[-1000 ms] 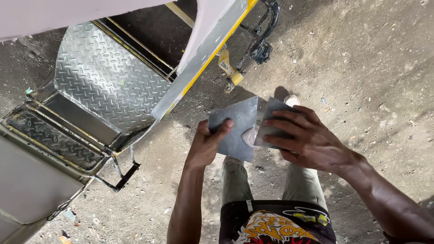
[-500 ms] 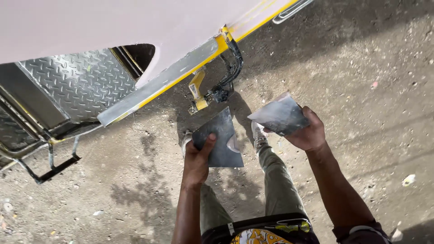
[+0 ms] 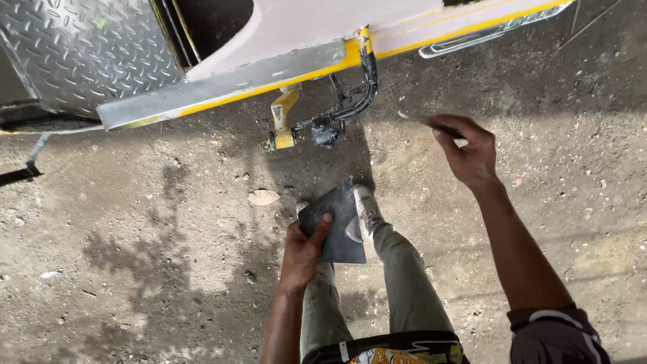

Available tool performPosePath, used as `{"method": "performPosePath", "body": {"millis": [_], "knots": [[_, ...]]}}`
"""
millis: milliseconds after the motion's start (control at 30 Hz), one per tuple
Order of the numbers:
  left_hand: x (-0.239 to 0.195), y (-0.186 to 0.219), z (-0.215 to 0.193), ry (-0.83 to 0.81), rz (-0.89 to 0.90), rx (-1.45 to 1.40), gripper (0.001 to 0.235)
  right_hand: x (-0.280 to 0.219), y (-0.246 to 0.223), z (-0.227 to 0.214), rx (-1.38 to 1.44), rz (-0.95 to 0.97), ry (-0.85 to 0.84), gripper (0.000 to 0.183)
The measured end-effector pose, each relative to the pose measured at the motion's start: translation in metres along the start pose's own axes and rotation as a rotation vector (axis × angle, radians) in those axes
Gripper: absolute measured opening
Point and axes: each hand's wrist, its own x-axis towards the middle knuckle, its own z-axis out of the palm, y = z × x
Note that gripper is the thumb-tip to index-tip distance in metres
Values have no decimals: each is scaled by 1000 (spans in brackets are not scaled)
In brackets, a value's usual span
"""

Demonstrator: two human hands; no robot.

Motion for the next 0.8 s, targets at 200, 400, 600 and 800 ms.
{"method": "performPosePath", "body": {"millis": [200, 400, 600, 800], "knots": [[4, -52, 29, 122, -70, 21, 37, 101, 56, 6, -647, -699, -23, 41], [-5, -87, 83, 184, -77, -134, 40, 141, 68, 37, -872, -909, -12, 48], [-6, -131, 125, 218, -206, -116, 46, 144, 57, 53, -873, -938, 32, 49], [-10, -117, 125, 251, -200, -121, 43, 139, 52, 63, -883, -871, 46, 50]]}}
